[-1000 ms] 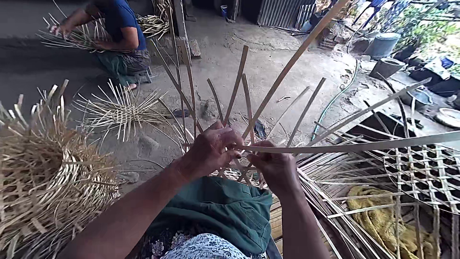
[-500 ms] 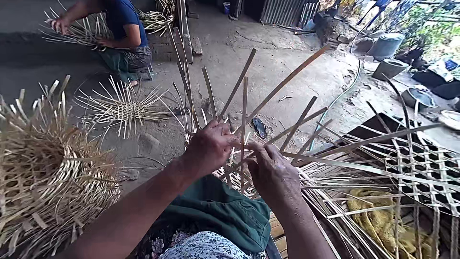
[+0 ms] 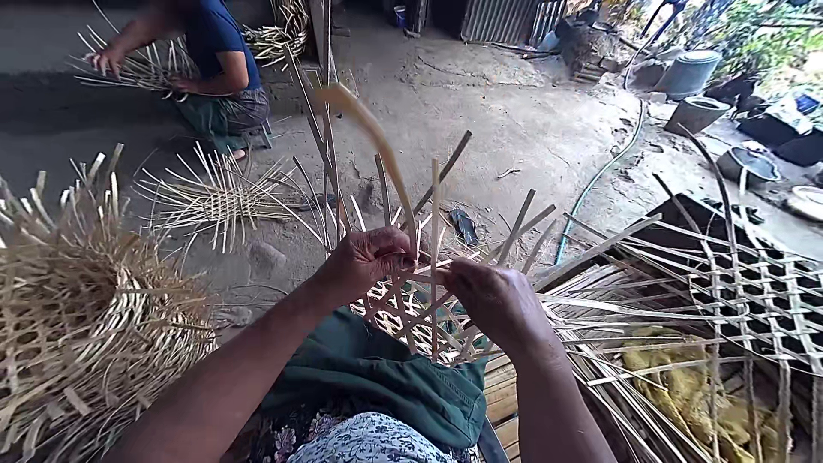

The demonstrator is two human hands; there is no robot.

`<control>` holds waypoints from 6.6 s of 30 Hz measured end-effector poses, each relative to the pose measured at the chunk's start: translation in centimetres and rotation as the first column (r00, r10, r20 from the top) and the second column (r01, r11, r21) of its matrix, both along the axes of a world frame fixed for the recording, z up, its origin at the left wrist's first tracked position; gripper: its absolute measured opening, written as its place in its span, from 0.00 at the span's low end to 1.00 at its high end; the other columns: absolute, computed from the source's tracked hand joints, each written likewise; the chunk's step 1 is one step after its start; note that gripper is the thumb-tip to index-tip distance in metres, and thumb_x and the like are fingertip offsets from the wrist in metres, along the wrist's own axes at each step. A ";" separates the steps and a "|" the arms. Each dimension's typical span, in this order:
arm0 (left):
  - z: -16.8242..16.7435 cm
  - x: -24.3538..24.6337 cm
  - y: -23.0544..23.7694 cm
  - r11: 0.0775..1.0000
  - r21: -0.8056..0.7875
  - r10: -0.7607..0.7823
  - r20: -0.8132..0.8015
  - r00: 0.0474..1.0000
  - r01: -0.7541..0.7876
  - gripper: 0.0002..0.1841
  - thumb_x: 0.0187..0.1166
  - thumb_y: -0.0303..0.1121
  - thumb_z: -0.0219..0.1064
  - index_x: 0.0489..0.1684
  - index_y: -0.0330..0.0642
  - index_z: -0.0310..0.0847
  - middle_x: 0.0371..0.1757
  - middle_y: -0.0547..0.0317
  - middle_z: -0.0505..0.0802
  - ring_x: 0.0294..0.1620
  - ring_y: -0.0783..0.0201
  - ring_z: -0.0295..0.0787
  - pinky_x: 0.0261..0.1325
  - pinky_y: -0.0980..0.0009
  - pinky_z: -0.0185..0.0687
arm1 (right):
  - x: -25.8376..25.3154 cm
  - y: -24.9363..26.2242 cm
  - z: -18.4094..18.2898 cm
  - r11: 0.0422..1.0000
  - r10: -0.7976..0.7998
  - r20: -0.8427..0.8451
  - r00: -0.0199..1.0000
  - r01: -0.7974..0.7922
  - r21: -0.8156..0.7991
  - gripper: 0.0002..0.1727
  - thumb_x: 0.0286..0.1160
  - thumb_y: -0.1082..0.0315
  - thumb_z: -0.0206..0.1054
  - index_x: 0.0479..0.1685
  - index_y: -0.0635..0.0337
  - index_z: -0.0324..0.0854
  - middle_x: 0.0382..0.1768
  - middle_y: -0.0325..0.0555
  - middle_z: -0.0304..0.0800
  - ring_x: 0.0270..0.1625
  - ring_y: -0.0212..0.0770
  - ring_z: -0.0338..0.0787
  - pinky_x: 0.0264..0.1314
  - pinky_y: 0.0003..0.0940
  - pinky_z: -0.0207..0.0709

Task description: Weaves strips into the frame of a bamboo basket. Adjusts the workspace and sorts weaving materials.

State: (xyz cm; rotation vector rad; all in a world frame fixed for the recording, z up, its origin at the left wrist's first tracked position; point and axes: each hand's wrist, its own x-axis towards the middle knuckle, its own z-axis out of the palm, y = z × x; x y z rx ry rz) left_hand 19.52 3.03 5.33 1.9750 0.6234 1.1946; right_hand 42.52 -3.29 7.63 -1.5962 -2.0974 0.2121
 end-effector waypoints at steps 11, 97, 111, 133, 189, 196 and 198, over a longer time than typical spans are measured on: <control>4.0 0.9 1.5 0.759 0.650 0.430 -0.459 0.777 -0.036 0.33 0.63 0.42 0.83 0.73 0.49 0.85 0.44 0.51 0.94 0.42 0.49 0.89 0.42 0.54 0.85 | -0.5 -0.7 -2.8 0.924 -0.059 -0.380 0.923 0.194 0.329 0.09 0.74 0.65 0.72 0.47 0.59 0.92 0.42 0.47 0.91 0.30 0.30 0.86 0.32 0.24 0.83; 1.4 3.2 -1.6 0.917 0.297 0.343 -0.239 0.909 -0.268 0.12 0.70 0.29 0.70 0.49 0.43 0.91 0.46 0.63 0.94 0.47 0.68 0.86 0.50 0.70 0.83 | -0.8 -2.6 -0.2 0.935 -0.064 0.059 0.996 0.039 0.352 0.19 0.76 0.61 0.70 0.63 0.57 0.87 0.37 0.49 0.91 0.33 0.49 0.91 0.30 0.47 0.84; -0.3 3.4 -2.2 0.965 0.199 0.167 0.039 0.985 -0.171 0.09 0.83 0.31 0.64 0.51 0.35 0.82 0.39 0.61 0.92 0.33 0.75 0.88 0.39 0.75 0.89 | -0.6 -2.4 0.4 0.957 -0.128 0.018 0.992 0.119 0.264 0.21 0.80 0.47 0.63 0.27 0.53 0.82 0.11 0.40 0.75 0.15 0.45 0.80 0.15 0.47 0.68; 1.9 3.4 -1.9 0.862 0.480 0.292 -0.205 0.934 -0.164 0.13 0.69 0.36 0.79 0.49 0.47 0.91 0.41 0.66 0.93 0.46 0.65 0.83 0.49 0.68 0.78 | -1.0 -2.5 -1.0 0.923 -0.184 -0.265 0.946 0.260 0.284 0.13 0.70 0.65 0.70 0.51 0.52 0.93 0.33 0.42 0.90 0.27 0.37 0.83 0.29 0.37 0.77; 2.2 1.0 -1.2 0.949 0.302 0.147 -0.186 0.971 -0.086 0.09 0.66 0.33 0.77 0.41 0.49 0.86 0.41 0.72 0.91 0.48 0.75 0.83 0.57 0.75 0.79 | 1.0 -0.5 -1.1 0.995 0.097 -0.670 0.736 -0.091 0.044 0.10 0.63 0.74 0.77 0.44 0.56 0.89 0.33 0.36 0.91 0.29 0.26 0.86 0.33 0.25 0.83; 0.6 1.9 0.1 0.829 0.481 0.400 -0.153 0.903 -0.286 0.12 0.73 0.26 0.66 0.51 0.40 0.90 0.46 0.57 0.95 0.48 0.59 0.84 0.55 0.62 0.78 | 2.2 1.2 -2.1 0.937 0.236 -0.855 0.462 -0.342 0.074 0.09 0.65 0.80 0.75 0.42 0.61 0.91 0.39 0.40 0.96 0.39 0.31 0.94 0.46 0.29 0.91; 0.5 2.1 0.1 0.744 0.594 0.509 -0.210 0.835 -0.305 0.15 0.78 0.27 0.61 0.53 0.42 0.93 0.44 0.52 0.95 0.45 0.51 0.87 0.49 0.56 0.82 | 1.2 -0.1 -1.8 0.959 0.272 -0.543 0.794 -0.179 0.219 0.15 0.73 0.72 0.73 0.58 0.60 0.89 0.44 0.41 0.95 0.43 0.30 0.94 0.48 0.28 0.92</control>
